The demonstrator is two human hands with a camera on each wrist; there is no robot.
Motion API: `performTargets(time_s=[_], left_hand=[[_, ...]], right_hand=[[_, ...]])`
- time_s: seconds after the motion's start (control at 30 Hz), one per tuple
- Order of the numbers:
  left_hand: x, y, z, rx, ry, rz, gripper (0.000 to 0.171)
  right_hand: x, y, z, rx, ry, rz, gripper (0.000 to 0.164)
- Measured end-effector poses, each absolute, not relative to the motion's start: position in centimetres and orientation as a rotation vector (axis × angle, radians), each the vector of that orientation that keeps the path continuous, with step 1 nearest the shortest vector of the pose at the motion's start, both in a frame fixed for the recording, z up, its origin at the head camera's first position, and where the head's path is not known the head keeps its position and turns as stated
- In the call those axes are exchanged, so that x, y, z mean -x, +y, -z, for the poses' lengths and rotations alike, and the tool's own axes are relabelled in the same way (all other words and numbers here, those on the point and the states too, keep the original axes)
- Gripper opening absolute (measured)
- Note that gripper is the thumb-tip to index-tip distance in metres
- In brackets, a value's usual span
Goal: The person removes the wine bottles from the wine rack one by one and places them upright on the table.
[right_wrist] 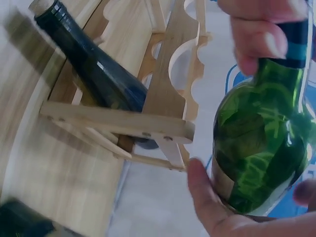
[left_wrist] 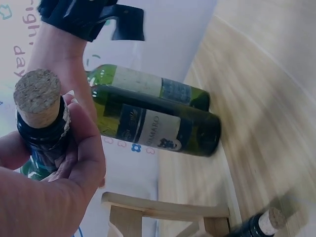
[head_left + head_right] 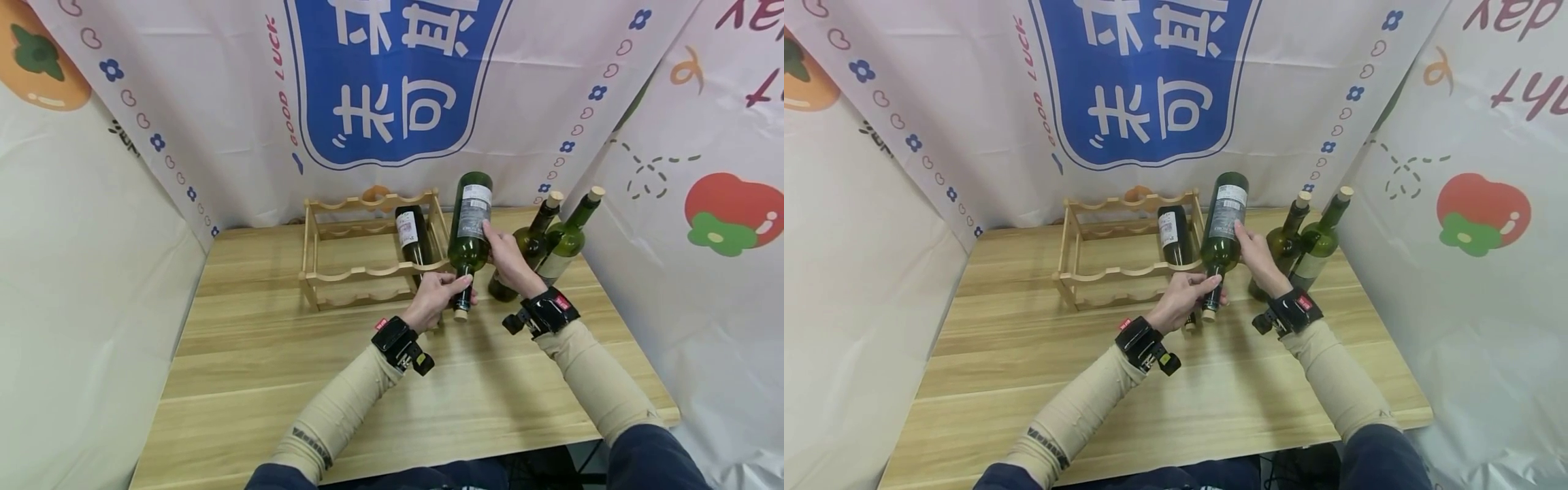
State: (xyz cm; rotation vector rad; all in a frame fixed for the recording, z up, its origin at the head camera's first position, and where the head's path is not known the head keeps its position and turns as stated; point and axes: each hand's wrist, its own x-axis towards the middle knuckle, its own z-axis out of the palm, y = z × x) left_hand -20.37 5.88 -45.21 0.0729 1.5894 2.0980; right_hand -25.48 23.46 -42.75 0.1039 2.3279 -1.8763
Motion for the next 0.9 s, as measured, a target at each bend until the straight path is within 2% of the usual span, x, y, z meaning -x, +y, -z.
performTargets(time_s=[0.13,0.2,0.23,0.33,0.43,0.63,0.9], left_hand=[[20.2,5.9,44.9,-0.092,1.525,-2.149,0.034],[20.3,5.9,44.8,-0.094,1.487,-2.165,0.034],[20.3,5.8,44.8,-0.097,1.480,-2.167,0.034],[20.5,5.6,44.4,-0.105,1.476,-2.169,0.034],[20.7,5.3,44.0,-0.124,1.502,-2.158,0.034],[20.9,5.2,43.2,-0.153,1.519,-2.127,0.033],[20.5,4.8,41.8,-0.190,1.476,-2.113,0.036]], right_hand=[[23.5,23.3,42.8,0.153,2.884,1.579,0.057],[22.4,23.3,43.2,0.380,3.213,1.350,0.045],[21.9,23.3,43.6,0.533,3.331,1.254,0.044],[20.9,23.4,44.7,1.022,3.560,0.870,0.063],[20.7,23.5,45.8,1.338,3.611,0.551,0.067],[21.7,23.6,46.4,1.513,3.686,0.364,0.056],[22.6,23.0,45.1,1.624,3.720,0.364,0.053]])
